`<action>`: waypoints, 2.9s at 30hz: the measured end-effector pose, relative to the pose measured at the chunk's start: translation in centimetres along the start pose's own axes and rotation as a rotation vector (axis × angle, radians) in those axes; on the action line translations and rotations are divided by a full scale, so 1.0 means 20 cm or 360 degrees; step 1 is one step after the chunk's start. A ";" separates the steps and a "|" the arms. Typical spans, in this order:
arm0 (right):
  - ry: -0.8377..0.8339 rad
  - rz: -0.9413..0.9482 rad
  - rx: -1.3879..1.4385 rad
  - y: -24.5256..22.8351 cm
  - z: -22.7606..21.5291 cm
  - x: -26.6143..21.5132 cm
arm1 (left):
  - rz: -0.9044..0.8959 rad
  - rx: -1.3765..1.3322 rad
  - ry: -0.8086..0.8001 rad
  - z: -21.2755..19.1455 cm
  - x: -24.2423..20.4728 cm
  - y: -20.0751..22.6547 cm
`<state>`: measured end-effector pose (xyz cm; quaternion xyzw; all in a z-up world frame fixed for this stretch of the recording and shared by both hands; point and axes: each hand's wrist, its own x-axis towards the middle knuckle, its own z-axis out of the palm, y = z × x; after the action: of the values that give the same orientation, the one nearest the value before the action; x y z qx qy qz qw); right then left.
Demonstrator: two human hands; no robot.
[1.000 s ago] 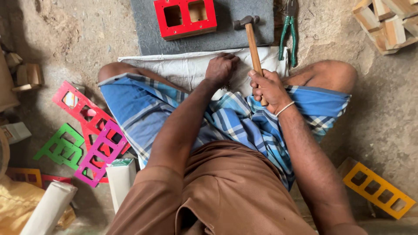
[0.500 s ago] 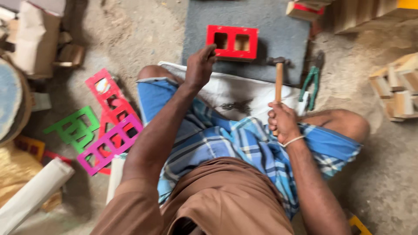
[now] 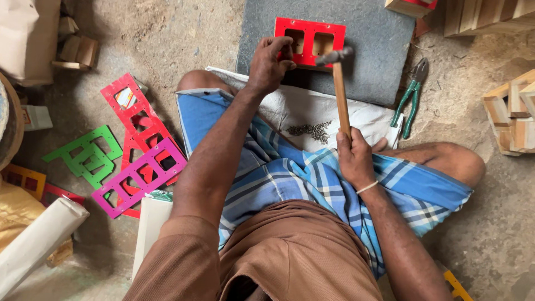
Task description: The person sits on the floor and assembles small wooden blocks by placing nails and hammering them into place. They handle multiple colored wooden frames and use a hammer to secure the nails.
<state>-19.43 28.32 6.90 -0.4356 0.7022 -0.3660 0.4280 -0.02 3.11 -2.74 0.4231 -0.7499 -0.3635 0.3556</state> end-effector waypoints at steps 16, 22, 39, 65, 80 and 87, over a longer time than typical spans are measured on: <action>0.0667 -0.0800 -0.0086 -0.28 -0.11 -0.06 | -0.0003 -0.0021 0.0356 0.02 0.00 -0.10; 0.0176 -0.0529 -0.1283 -0.20 0.02 0.14 | -0.0465 -0.0338 0.0249 0.01 -0.02 -0.17; 0.0558 -0.0546 -0.0952 0.02 -0.05 0.06 | -0.0347 0.0005 0.0230 0.03 -0.03 -0.19; 0.0289 0.0623 0.0791 0.08 -0.20 -0.02 | -0.0271 0.0636 0.0326 -0.01 -0.05 0.28; 0.0358 0.0805 0.1068 0.14 -0.01 0.15 | -0.0348 0.0733 0.0707 0.04 -0.06 0.15; -0.0126 0.0671 0.0422 0.14 -0.02 0.15 | -0.0394 0.0728 0.0694 0.05 -0.02 0.17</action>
<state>-21.30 26.66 3.68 -0.2335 0.7062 -0.3402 0.5754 -1.85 5.01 -0.48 0.6476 -0.6612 -0.1272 0.3566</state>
